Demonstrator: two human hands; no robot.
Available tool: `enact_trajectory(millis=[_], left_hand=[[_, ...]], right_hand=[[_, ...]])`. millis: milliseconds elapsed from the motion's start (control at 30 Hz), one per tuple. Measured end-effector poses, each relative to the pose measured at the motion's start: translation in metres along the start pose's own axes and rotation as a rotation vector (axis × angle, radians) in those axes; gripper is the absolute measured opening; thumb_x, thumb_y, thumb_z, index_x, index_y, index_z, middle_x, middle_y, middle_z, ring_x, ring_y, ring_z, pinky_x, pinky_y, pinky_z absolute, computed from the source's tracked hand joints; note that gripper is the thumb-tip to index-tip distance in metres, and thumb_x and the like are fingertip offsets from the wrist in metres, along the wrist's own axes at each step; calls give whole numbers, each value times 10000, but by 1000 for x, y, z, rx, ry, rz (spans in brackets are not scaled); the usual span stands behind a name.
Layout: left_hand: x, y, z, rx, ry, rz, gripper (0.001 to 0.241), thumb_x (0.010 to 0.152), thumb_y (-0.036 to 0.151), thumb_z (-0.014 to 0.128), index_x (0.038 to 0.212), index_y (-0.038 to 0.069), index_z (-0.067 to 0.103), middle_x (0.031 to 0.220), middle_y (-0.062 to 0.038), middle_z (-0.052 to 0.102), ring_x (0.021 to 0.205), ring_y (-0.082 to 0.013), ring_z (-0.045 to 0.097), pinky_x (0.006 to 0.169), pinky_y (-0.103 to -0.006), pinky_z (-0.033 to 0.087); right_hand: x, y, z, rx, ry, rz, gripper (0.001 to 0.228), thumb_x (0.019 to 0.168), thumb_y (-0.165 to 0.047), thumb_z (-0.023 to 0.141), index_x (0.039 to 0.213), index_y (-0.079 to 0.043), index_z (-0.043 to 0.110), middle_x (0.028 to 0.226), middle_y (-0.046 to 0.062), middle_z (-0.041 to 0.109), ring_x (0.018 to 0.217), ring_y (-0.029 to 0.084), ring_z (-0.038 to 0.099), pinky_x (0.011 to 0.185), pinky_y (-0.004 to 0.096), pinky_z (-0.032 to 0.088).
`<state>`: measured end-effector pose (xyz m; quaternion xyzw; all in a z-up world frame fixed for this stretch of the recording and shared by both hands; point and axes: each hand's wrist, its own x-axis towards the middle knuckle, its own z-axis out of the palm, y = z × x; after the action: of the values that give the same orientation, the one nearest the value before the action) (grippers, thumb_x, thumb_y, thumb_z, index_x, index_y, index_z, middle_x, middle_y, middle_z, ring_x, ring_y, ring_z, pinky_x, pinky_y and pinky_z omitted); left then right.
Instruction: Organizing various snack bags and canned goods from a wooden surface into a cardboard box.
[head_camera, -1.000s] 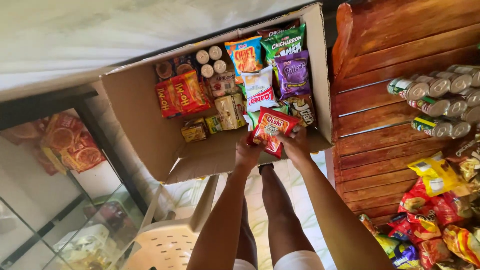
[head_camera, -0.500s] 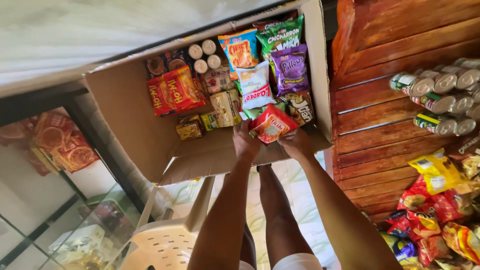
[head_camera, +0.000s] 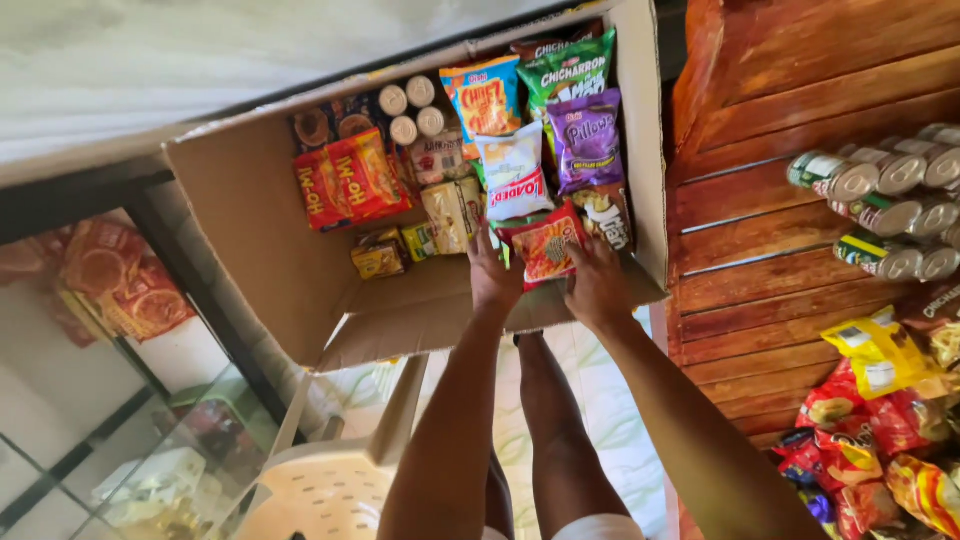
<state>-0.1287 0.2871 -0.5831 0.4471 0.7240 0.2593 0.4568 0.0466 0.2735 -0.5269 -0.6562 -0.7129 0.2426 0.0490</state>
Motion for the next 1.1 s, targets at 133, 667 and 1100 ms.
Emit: enact_trajectory(millis=[133, 667, 1100], left_hand=[[-12, -20, 5, 104, -145, -71, 613, 860, 70, 701, 1438, 93, 499, 1294, -237, 575, 1056, -388, 669, 874, -441, 590], [-14, -63, -5, 159, -129, -37, 503, 836, 159, 712, 1311, 31, 610, 1254, -178, 686, 1093, -340, 679, 937, -391, 571], [-62, -56, -148, -34, -276, -478, 310, 1067, 365, 600, 990, 124, 780, 763, -26, 714, 666, -146, 647, 600, -308, 515]], right_hand=[[1, 1, 13, 51, -188, 142, 471, 806, -113, 650, 1273, -52, 659, 1098, 193, 600, 1103, 392, 560, 977, 496, 467], [-20, -40, -15, 158, -80, 362, 320, 873, -200, 671, 1143, -29, 681, 1082, 201, 668, 1021, 403, 642, 894, 494, 517], [-150, -47, -22, 297, -326, 733, 326, 1012, -337, 562, 1037, -70, 746, 1132, 152, 738, 1116, 330, 675, 978, 434, 528]])
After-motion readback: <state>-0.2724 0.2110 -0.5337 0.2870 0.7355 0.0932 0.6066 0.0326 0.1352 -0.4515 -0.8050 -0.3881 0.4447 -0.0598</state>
